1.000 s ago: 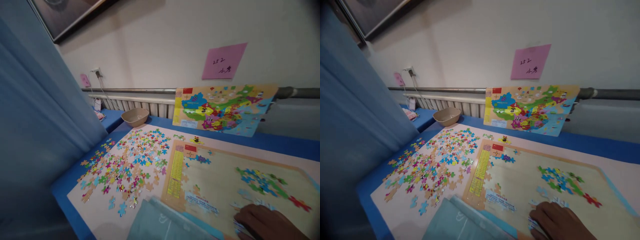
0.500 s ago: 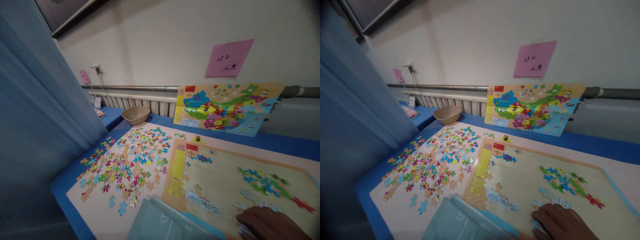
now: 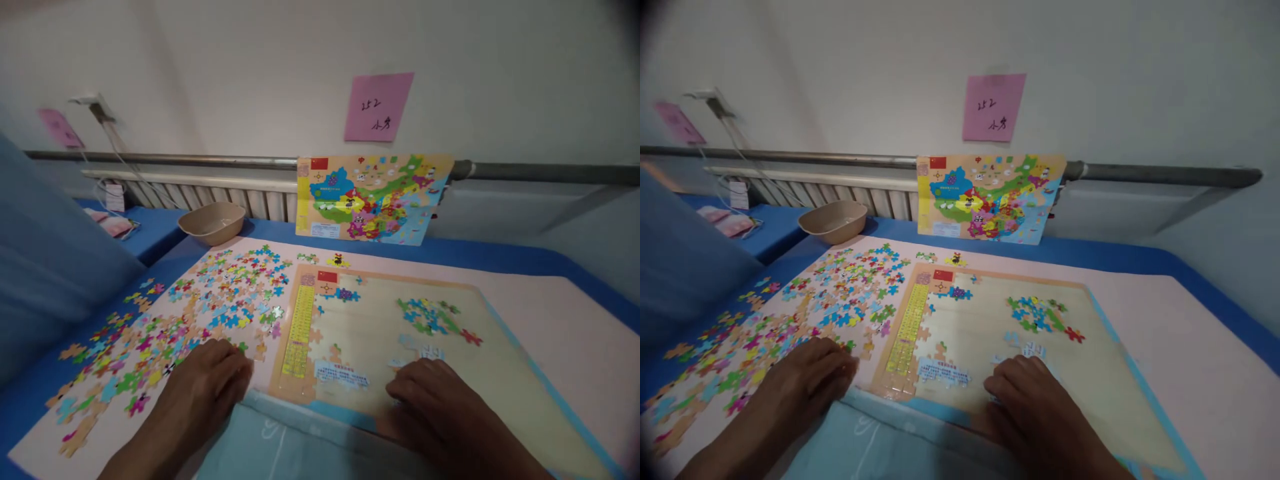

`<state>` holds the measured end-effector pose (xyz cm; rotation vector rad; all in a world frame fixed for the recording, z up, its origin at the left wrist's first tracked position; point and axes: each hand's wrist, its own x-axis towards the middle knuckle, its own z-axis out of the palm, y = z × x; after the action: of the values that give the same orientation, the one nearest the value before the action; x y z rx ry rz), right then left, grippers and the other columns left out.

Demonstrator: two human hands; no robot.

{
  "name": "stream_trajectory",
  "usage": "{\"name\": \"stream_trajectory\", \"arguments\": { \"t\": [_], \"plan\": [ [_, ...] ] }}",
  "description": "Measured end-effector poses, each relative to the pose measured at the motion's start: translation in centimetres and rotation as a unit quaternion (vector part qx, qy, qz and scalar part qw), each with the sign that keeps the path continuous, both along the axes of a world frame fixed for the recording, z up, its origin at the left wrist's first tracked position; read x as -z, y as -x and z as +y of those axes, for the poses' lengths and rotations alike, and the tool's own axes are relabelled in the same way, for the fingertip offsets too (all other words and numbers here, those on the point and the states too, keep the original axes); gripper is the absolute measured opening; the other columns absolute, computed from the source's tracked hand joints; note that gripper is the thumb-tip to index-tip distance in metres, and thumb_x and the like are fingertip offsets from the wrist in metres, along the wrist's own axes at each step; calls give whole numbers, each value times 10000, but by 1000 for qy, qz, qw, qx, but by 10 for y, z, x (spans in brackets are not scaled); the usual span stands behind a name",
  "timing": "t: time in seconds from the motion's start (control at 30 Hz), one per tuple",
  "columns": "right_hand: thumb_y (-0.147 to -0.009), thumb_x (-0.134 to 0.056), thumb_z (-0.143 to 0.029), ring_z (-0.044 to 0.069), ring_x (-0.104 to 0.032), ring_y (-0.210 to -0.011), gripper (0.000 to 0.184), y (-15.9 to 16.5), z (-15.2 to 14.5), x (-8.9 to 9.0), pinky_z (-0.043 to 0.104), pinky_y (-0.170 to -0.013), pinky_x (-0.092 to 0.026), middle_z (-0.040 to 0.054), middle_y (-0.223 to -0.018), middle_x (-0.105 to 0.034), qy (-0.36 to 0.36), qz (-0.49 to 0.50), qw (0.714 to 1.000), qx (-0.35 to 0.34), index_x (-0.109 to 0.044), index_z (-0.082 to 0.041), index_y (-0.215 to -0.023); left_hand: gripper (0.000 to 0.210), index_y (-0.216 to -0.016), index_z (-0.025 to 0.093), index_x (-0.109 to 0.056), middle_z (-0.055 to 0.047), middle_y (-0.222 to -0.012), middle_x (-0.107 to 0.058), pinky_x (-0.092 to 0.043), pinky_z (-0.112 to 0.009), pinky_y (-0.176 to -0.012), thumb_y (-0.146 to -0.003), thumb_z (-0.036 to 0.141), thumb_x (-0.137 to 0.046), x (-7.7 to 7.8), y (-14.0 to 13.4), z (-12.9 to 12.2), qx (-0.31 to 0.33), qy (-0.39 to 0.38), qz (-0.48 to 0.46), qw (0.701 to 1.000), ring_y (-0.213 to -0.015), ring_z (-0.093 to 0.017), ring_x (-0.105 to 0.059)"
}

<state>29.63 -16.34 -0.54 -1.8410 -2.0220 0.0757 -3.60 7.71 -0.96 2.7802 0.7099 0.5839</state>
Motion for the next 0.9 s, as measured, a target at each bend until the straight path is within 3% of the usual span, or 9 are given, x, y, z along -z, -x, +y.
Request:
{"name": "stream_trajectory", "arguments": {
  "t": [0.2, 0.33, 0.47, 0.57, 0.67, 0.77, 0.9],
  "plan": [
    [-1022, -478, -94, 269, -622, -831, 199, 3, 2, -3, 436, -776, -462, 59, -931, -694, 28, -4, 1000, 0, -621, -215, -954, 172, -986, 273, -736, -30, -922, -690, -456, -334, -730, -1037, 279, -572, 15, 6, 9, 10, 9, 38, 999, -843, -210, -644],
    [-1020, -496, -119, 252, -646, -800, 189, 2, 4, -4, 427, -759, -507, 47, -885, -698, -14, -11, 1000, -6, -621, -225, -924, 141, -855, 239, -668, -13, -849, -645, -427, -334, -733, -965, 186, -596, 9, 2, 9, -2, 58, 52, 997, -819, -204, -615],
    [-1011, -568, -175, 213, -678, -786, 128, -5, 3, 6, 390, -754, -560, 19, -894, -713, -44, -17, 999, -5, -650, -262, -963, 125, -898, 233, -679, -16, -881, -653, -436, -351, -781, -905, 132, -607, 2, -2, 5, -35, 94, 49, 994, -869, -212, -618],
    [-1025, -600, -253, 205, -695, -815, 78, -11, 2, 17, 368, -761, -588, 12, -933, -725, -44, -22, 999, -8, -671, -285, -1018, 146, -883, 229, -684, -17, -873, -659, -445, -356, -782, -921, 127, -586, 1, -2, 3, -28, 94, 47, 994, -873, -211, -626],
    [-1053, -544, -277, 213, -703, -808, 144, -16, 1, 24, 380, -736, -590, 30, -930, -726, -73, -31, 997, 1, -684, -280, -1022, 106, -914, 239, -704, -12, -876, -681, -474, -353, -763, -955, 197, -617, 2, 3, 4, -22, 82, 10, 996, -854, -208, -645],
    [-1062, -512, -261, 222, -717, -816, 173, -25, -1, 25, 399, -727, -601, 35, -929, -731, -101, -45, 994, 26, -683, -292, -1055, 128, -1018, 270, -746, -12, -961, -741, -530, -335, -779, -986, 240, -625, 1, 13, 4, -58, 52, -87, 993, -901, -201, -697],
    [-1040, -550, -264, 228, -732, -827, 160, -43, -8, 34, 398, -718, -610, 17, -939, -751, -124, -24, 989, 79, -684, -349, -1056, 148, -974, 264, -751, -1, -938, -757, -554, -281, -713, -1028, 278, -614, -2, 34, -6, -179, -6, -174, 968, -845, -168, -724]
  ]
}}
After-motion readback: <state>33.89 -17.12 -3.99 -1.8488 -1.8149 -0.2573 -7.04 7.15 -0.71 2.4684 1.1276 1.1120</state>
